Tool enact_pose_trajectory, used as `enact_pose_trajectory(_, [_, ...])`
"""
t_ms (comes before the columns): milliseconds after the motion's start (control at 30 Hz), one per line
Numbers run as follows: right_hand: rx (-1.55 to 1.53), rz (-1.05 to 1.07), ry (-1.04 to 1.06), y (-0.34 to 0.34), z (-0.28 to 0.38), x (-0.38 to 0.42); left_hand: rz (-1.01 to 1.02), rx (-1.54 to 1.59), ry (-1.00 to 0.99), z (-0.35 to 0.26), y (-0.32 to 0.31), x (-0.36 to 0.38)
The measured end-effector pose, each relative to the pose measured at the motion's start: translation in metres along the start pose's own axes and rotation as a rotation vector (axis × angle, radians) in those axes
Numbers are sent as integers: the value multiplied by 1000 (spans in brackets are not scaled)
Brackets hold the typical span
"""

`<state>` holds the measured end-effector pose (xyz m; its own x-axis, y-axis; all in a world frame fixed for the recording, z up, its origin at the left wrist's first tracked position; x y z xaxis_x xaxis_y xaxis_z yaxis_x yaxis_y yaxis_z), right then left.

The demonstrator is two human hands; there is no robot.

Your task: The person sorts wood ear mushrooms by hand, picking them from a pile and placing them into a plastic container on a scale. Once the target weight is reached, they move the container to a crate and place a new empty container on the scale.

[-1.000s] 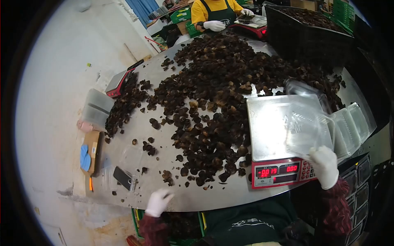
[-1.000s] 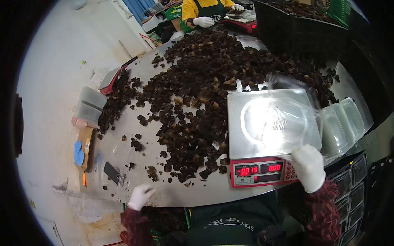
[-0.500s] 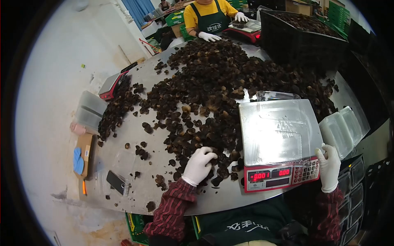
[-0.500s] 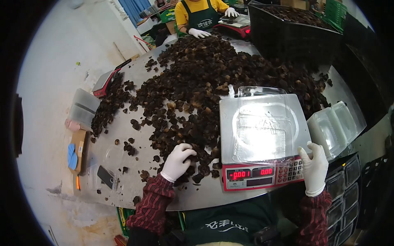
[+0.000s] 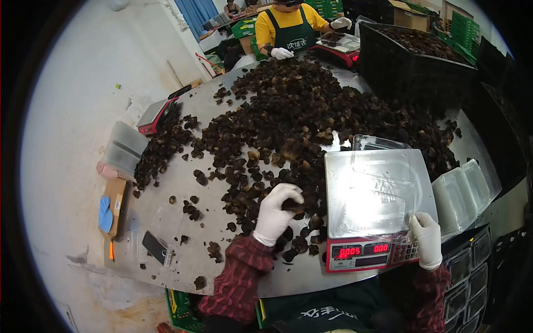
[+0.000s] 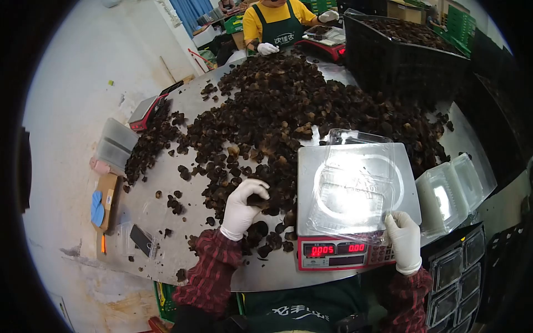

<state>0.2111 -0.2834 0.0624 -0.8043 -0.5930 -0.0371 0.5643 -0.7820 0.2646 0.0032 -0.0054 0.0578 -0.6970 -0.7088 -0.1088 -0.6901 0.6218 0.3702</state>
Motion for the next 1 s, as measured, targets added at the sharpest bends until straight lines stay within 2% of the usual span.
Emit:
enact_pose_trajectory(100, [-35, -22, 8, -11, 3, -3, 98, 106, -97, -58, -30, -2])
enact_pose_trajectory(167, [-14, -15, 6, -18, 1, -6, 206, -164, -267, -68, -60, -6])
enact_pose_trajectory(233, [10, -14, 9, -22, 1, -9, 343, -404, -346, -66, -88, -9])
enact_pose_trajectory(267, [-21, -21, 9, -24, 2, -9, 333, -554, -496, -65, -91, -7])
enact_pose_trajectory(300, [-53, -31, 8, -24, 2, -10, 353, -551, -498, -63, -90, -5])
enact_pose_trajectory(333, [-51, -36, 6, -22, 1, -12, 353, -400, -491, -62, -84, -7])
enact_pose_trajectory(367, [-19, -30, 17, -20, 0, -14, 358, -248, -479, -65, -73, -12])
enact_pose_trajectory(400, [13, -22, 26, -18, -1, -14, 332, -281, -377, -64, -57, -16])
enact_pose_trajectory(433, [15, -26, 17, -17, -3, -14, 181, -359, -402, -51, -46, -24])
enact_pose_trajectory(467, [-18, -49, 11, -18, -4, -16, 302, -221, -252, -48, -31, -43])
enact_pose_trajectory(500, [-52, -71, 8, -19, -5, -17, 136, -333, -134, -21, -18, -45])
enact_pose_trajectory(533, [-54, -73, 6, -20, -3, -17, 83, -394, -53, 13, -7, -55])
enact_pose_trajectory(567, [-25, -84, 9, -21, -1, -16, 47, -594, -12, 35, 3, -60])
enact_pose_trajectory(633, [3, -105, 10, -21, -1, -15, 165, -758, 75, 74, 14, -55])
enact_pose_trajectory(700, [-17, -97, 22, -19, -4, -11, 288, -786, 155, 77, 15, -39])
enact_pose_trajectory(733, [-14, -107, 17, -18, -5, -10, 249, -719, 88, 84, 17, -32])
enact_pose_trajectory(767, [-2, -114, 42, -18, -6, -9, 186, -619, 153, 88, 17, -24])
enact_pose_trajectory(833, [20, -126, 68, -17, -5, -8, 134, -566, 114, 103, 20, -12])
enact_pose_trajectory(933, [11, -122, 75, -17, -4, -7, -10, -261, 234, 119, 33, -10])
enact_pose_trajectory(967, [15, -126, 75, -17, -4, -7, -58, -170, 219, 117, 38, -12])
enact_pose_trajectory(1000, [72, -126, 83, -17, -4, -7, -58, -9, 320, 115, 41, -13])
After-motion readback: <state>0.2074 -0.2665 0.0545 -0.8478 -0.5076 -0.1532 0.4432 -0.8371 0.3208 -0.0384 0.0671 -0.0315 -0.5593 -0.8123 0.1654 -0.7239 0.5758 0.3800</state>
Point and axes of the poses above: each hand's wrist, its own x-axis away from the middle knuckle, its own y-axis out of the back of the hand, z = x × y, the point moved 1 cm from there along -x, towards the middle knuckle, and after that the axes turned 15 degrees about y, right-handed, at the moved point
